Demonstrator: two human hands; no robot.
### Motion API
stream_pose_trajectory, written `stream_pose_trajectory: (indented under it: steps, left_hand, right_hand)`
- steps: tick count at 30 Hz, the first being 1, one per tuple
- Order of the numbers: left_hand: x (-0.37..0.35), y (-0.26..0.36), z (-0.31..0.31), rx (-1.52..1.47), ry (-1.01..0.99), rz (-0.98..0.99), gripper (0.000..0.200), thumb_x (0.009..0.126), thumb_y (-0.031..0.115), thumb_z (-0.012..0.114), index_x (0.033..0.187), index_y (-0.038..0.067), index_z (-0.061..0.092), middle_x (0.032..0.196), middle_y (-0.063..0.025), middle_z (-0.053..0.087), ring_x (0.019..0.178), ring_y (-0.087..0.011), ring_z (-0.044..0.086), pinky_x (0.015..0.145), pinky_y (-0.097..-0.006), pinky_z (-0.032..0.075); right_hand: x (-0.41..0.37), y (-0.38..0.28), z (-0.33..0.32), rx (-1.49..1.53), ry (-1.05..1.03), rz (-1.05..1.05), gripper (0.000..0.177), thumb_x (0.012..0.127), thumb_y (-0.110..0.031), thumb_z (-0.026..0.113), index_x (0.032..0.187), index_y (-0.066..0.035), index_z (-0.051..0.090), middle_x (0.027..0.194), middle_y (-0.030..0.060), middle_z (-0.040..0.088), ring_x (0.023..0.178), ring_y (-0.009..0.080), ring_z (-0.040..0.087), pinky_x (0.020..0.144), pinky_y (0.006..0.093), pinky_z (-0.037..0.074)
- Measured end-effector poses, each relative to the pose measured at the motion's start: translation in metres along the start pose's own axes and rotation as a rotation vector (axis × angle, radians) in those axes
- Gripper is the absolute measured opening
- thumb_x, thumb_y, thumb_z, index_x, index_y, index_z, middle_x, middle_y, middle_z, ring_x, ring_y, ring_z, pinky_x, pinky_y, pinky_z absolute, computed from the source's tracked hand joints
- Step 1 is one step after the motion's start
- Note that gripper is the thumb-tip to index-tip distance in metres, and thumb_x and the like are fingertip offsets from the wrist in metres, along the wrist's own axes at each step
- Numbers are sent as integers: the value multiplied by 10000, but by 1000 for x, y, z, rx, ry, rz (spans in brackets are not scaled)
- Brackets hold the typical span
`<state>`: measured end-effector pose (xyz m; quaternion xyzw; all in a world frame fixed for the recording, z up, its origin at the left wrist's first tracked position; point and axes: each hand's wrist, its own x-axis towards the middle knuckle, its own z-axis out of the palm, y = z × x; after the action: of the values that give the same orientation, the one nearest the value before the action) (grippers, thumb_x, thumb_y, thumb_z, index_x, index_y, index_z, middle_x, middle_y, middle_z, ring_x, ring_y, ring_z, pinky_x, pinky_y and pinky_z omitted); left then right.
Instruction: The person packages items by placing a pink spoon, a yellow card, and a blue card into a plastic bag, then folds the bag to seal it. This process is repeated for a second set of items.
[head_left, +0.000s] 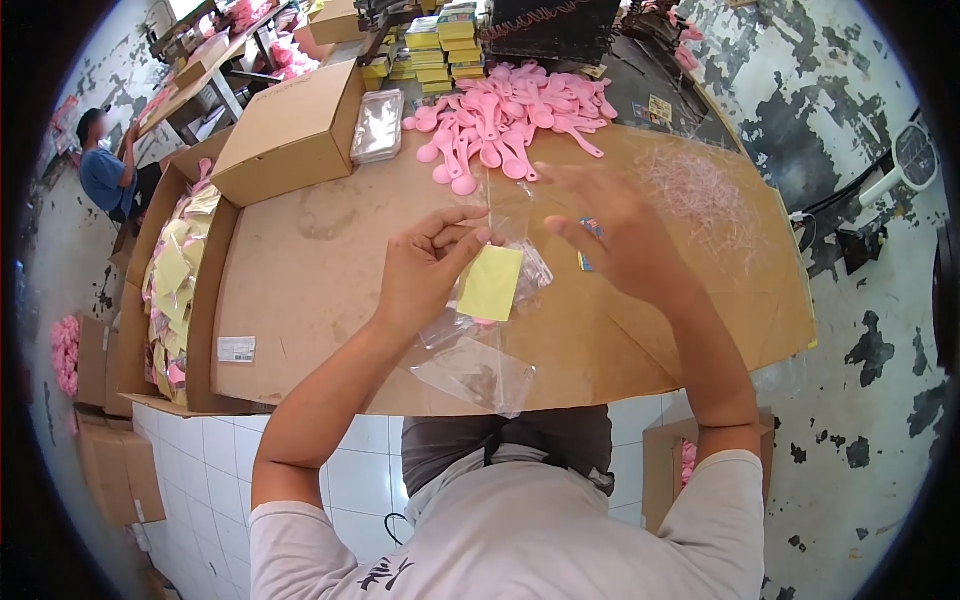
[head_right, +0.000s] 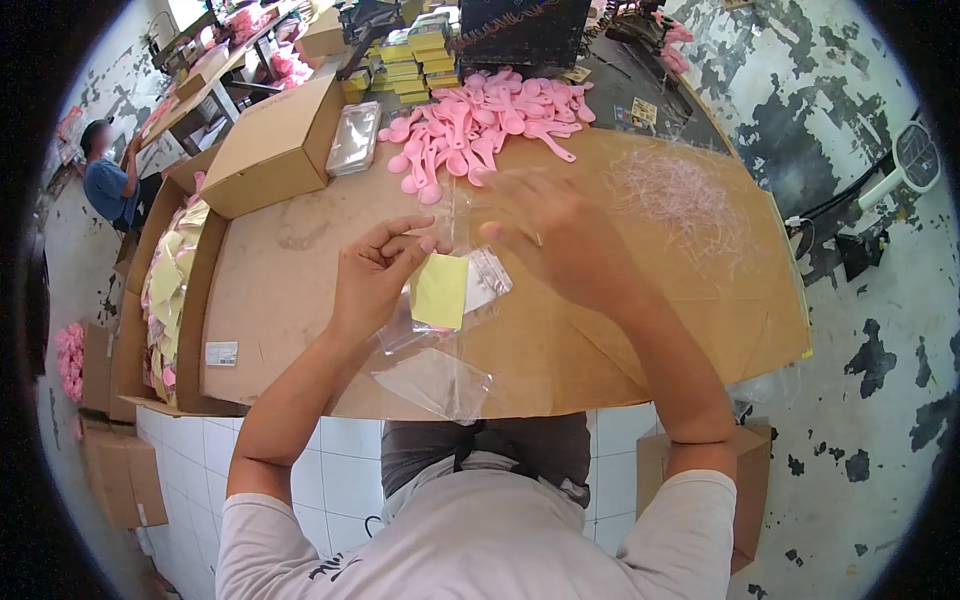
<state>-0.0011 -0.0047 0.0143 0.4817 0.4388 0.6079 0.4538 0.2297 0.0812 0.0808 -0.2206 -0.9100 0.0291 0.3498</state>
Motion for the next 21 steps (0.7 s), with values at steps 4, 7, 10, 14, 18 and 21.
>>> stream_pose_trajectory:
  steps: [4,7,10,14,18,21]
  left_hand:
    - [-2,1,-1,27,1,12,295,999,74,678,1255,-67,638,1009,-146,775,917,-133,728,831,-273,584]
    - [0,1,-5,45,16,10,296,1006,88,673,1256,-67,636,1013,-148,773,924,-137,729,832,-275,585]
    - [1,0,-8,46,24,0,295,1019,116,663,1250,-64,637,1021,-148,770,931,-148,732,828,-281,589]
    - [4,-1,-8,19,29,-10,296,1035,153,646,1240,-61,639,1030,-145,766,943,-165,737,823,-290,596]
    - [3,-7,-5,47,56,-11,293,1040,167,640,1230,-56,644,1027,-137,762,932,-163,737,814,-291,599]
    - [4,-9,1,60,73,-32,278,1037,187,650,1196,-41,673,996,-108,759,882,-133,722,790,-281,594]
  right_hand:
    - [1,4,-3,174,-201,134,234,1002,-217,647,1115,-19,701,974,139,734,839,315,670,802,373,524]
    - [-6,43,-33,624,-301,504,187,1011,-161,623,1055,-1,711,899,125,744,730,288,656,769,358,520]
    - [-51,150,-53,134,-315,546,270,934,-95,680,1195,-24,692,1207,179,699,1072,312,659,973,408,495]
    - [-76,179,-37,-600,132,451,403,859,-84,737,1256,-58,669,1429,196,578,1374,350,496,1154,490,365]
    - [-55,119,-24,-384,124,285,385,871,-110,731,1251,-82,677,1391,170,605,1333,356,516,1132,504,368]
    - [-36,60,2,171,-35,217,337,906,-164,726,1224,-62,680,1198,156,689,1108,319,640,991,448,477]
